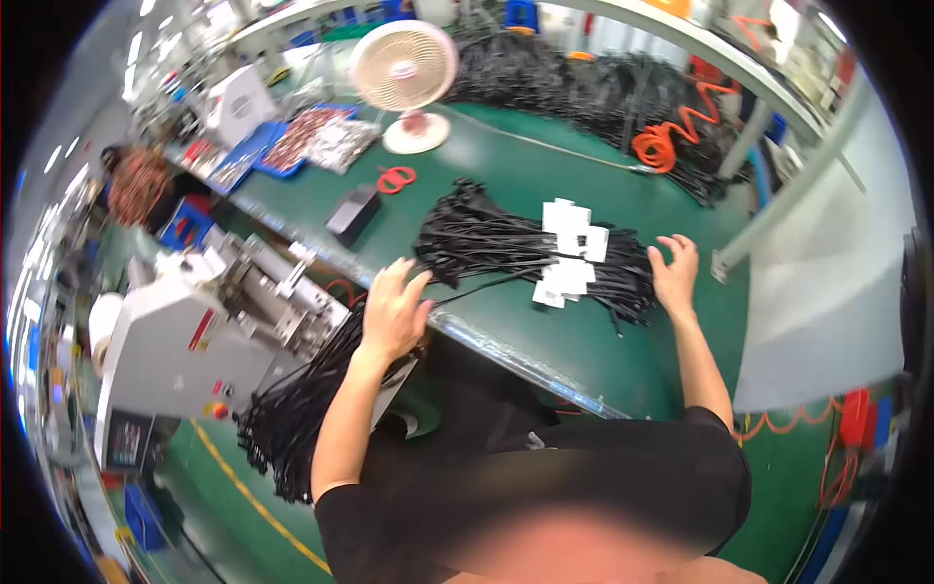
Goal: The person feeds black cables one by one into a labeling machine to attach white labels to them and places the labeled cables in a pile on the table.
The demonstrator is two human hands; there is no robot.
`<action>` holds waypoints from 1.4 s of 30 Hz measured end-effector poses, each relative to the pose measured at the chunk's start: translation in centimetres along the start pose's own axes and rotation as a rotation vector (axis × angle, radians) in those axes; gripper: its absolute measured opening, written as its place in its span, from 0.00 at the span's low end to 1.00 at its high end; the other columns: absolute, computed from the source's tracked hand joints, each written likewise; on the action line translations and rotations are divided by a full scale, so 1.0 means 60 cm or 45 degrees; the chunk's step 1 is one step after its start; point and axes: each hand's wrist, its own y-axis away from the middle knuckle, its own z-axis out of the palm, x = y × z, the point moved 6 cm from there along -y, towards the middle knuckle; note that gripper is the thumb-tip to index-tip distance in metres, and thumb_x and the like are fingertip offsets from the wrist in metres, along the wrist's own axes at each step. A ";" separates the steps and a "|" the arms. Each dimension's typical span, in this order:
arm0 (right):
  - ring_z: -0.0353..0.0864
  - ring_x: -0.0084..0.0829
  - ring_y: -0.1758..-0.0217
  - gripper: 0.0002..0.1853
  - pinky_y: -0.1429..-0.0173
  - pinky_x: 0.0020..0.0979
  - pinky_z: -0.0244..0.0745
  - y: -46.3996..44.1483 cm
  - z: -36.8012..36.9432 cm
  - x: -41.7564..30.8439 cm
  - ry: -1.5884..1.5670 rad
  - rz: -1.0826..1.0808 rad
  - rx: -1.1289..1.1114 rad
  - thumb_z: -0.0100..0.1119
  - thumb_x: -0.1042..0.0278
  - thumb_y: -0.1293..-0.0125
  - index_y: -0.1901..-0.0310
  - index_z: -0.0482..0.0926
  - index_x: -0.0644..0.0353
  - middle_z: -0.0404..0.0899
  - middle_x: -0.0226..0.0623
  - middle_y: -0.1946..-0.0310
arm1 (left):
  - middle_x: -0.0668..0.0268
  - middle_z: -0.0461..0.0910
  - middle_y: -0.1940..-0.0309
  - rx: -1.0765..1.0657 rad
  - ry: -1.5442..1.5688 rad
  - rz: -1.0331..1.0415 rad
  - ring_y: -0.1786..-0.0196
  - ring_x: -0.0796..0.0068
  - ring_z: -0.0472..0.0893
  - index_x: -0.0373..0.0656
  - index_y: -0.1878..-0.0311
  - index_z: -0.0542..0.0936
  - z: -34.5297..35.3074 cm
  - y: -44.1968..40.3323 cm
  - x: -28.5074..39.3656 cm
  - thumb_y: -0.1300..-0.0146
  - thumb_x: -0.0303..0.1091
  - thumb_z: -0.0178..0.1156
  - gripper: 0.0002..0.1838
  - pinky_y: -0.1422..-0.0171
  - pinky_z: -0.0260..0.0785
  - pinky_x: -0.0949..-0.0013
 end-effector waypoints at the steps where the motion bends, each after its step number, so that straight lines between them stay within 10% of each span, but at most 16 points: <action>1: 0.68 0.47 0.37 0.14 0.33 0.44 0.61 -0.014 -0.005 -0.040 -0.059 -0.064 -0.022 0.65 0.63 0.42 0.56 0.81 0.58 0.73 0.46 0.46 | 0.50 0.73 0.43 -0.001 0.002 -0.129 0.38 0.47 0.71 0.42 0.45 0.77 -0.022 0.051 -0.039 0.48 0.30 0.67 0.24 0.33 0.62 0.54; 9: 0.70 0.46 0.38 0.17 0.31 0.58 0.55 -0.007 0.004 -0.451 -0.517 -1.299 -0.364 0.72 0.66 0.53 0.60 0.80 0.56 0.74 0.41 0.50 | 0.50 0.72 0.41 -0.492 -0.600 -1.165 0.37 0.50 0.70 0.41 0.40 0.73 -0.180 0.557 -0.218 0.43 0.36 0.65 0.27 0.33 0.63 0.53; 17: 0.74 0.39 0.45 0.11 0.30 0.55 0.58 0.261 0.112 -0.713 -0.940 -2.477 -0.584 0.66 0.60 0.47 0.69 0.77 0.57 0.74 0.36 0.63 | 0.56 0.79 0.59 -0.151 -0.829 -0.847 0.53 0.54 0.77 0.42 0.58 0.77 -0.231 0.531 -0.186 0.37 0.30 0.53 0.08 0.47 0.68 0.53; 19: 0.74 0.37 0.51 0.09 0.30 0.51 0.59 0.336 0.194 -0.735 -0.903 -2.536 -0.576 0.62 0.61 0.46 0.72 0.76 0.57 0.73 0.36 0.67 | 0.55 0.79 0.57 -0.337 -0.542 -1.254 0.50 0.52 0.77 0.41 0.58 0.76 -0.237 0.554 -0.213 0.38 0.32 0.56 0.08 0.49 0.70 0.53; 23: 0.73 0.34 0.57 0.09 0.33 0.45 0.62 0.455 0.290 -0.745 -0.804 -2.649 -0.603 0.60 0.60 0.44 0.72 0.76 0.56 0.72 0.33 0.70 | 0.57 0.79 0.56 -0.121 -0.719 -1.032 0.47 0.53 0.76 0.44 0.45 0.73 -0.241 0.573 -0.207 0.42 0.32 0.63 0.21 0.47 0.70 0.52; 31: 0.76 0.39 0.55 0.09 0.50 0.39 0.71 0.457 0.360 -0.817 -0.846 -1.954 -0.881 0.63 0.62 0.42 0.66 0.78 0.58 0.75 0.38 0.65 | 0.57 0.83 0.64 -0.568 -0.484 -1.440 0.57 0.56 0.82 0.44 0.62 0.82 -0.245 0.566 -0.230 0.42 0.35 0.63 0.07 0.52 0.73 0.52; 39: 0.80 0.47 0.64 0.13 0.57 0.45 0.76 0.481 0.336 -0.844 -0.845 -1.949 -1.022 0.63 0.59 0.47 0.77 0.80 0.61 0.79 0.45 0.73 | 0.49 0.83 0.62 -0.026 -0.646 -1.209 0.55 0.47 0.81 0.42 0.57 0.81 -0.228 0.486 -0.336 0.38 0.35 0.56 0.11 0.52 0.73 0.48; 42: 0.78 0.42 0.57 0.13 0.50 0.42 0.72 0.486 0.321 -0.825 -0.876 -2.009 -1.027 0.64 0.56 0.46 0.70 0.79 0.58 0.77 0.41 0.67 | 0.49 0.83 0.59 -0.500 -0.751 -1.486 0.53 0.47 0.81 0.40 0.58 0.81 -0.166 0.541 -0.408 0.45 0.33 0.58 0.12 0.48 0.74 0.48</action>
